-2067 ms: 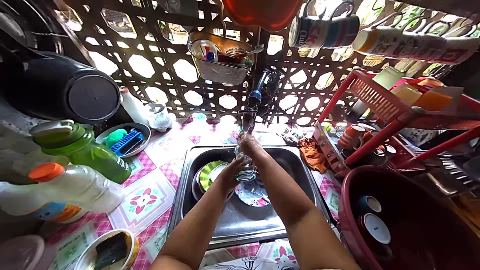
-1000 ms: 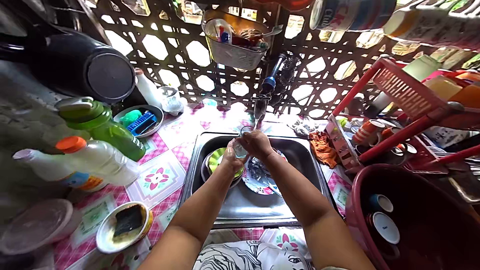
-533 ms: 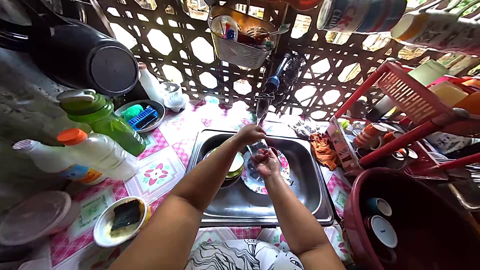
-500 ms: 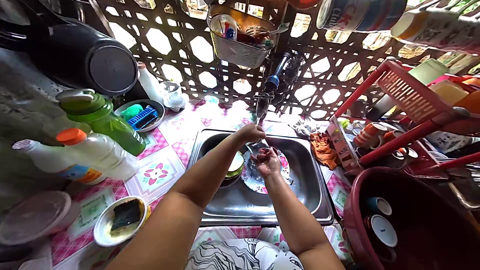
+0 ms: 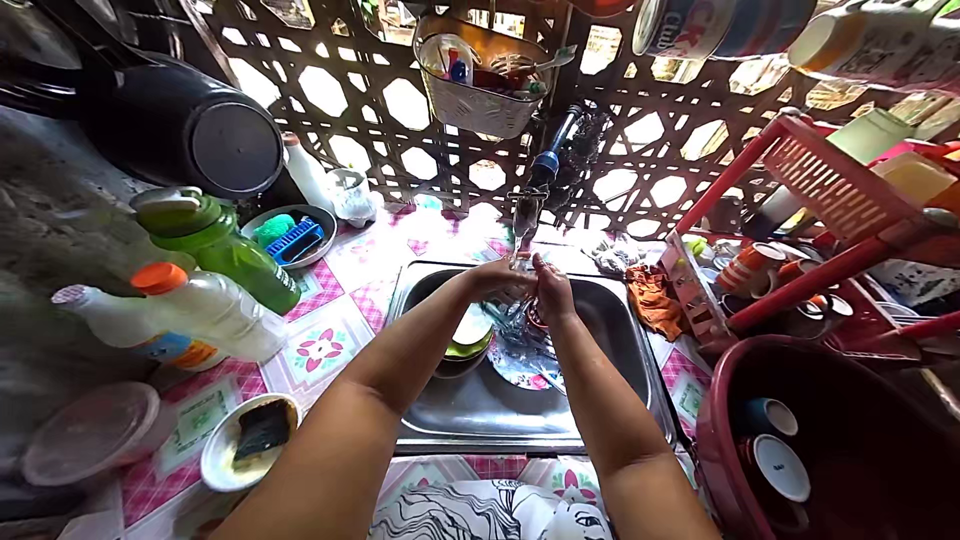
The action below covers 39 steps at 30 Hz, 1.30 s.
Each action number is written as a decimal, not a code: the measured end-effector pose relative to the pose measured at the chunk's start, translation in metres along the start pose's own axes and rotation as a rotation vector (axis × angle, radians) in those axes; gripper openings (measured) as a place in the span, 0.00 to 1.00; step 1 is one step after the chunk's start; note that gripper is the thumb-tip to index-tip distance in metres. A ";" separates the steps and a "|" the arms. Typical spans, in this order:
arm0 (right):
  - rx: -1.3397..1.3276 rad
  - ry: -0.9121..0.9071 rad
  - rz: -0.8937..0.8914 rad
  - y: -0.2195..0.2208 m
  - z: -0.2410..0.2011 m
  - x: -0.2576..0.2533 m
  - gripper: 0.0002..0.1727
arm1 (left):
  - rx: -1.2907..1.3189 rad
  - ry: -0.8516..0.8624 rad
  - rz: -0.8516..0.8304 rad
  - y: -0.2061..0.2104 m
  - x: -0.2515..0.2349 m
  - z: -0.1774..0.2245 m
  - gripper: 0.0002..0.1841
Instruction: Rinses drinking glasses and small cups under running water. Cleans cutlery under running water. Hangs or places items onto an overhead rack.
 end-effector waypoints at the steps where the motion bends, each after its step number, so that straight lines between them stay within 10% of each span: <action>1: 0.068 0.002 -0.018 0.009 -0.004 0.001 0.26 | 0.082 0.001 0.069 -0.002 0.003 -0.003 0.33; 10: -0.223 0.220 -0.050 0.040 0.048 -0.001 0.31 | -0.027 0.450 0.538 -0.046 0.013 0.025 0.27; 15: -0.594 0.636 -0.256 0.071 0.096 0.034 0.43 | -0.333 0.593 0.468 -0.034 0.034 0.041 0.25; 24: -0.843 0.263 -0.044 0.005 0.047 -0.013 0.23 | -1.491 0.773 -0.023 0.031 0.059 0.076 0.14; 31: -0.581 0.196 -0.010 0.005 0.034 -0.017 0.21 | -1.016 0.083 -0.241 0.019 0.023 0.031 0.19; 39: 0.021 -0.155 -0.089 0.015 -0.019 -0.001 0.37 | 0.689 0.043 0.478 -0.011 0.039 -0.045 0.29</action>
Point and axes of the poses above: each hand's wrist, its own x-axis away from the middle knuckle, its own y-axis out of the palm, z = x × y, the point moved 9 cm from there along -x, towards the middle knuckle, and after that the axes turned 13 degrees about y, right-handed, at the moved point
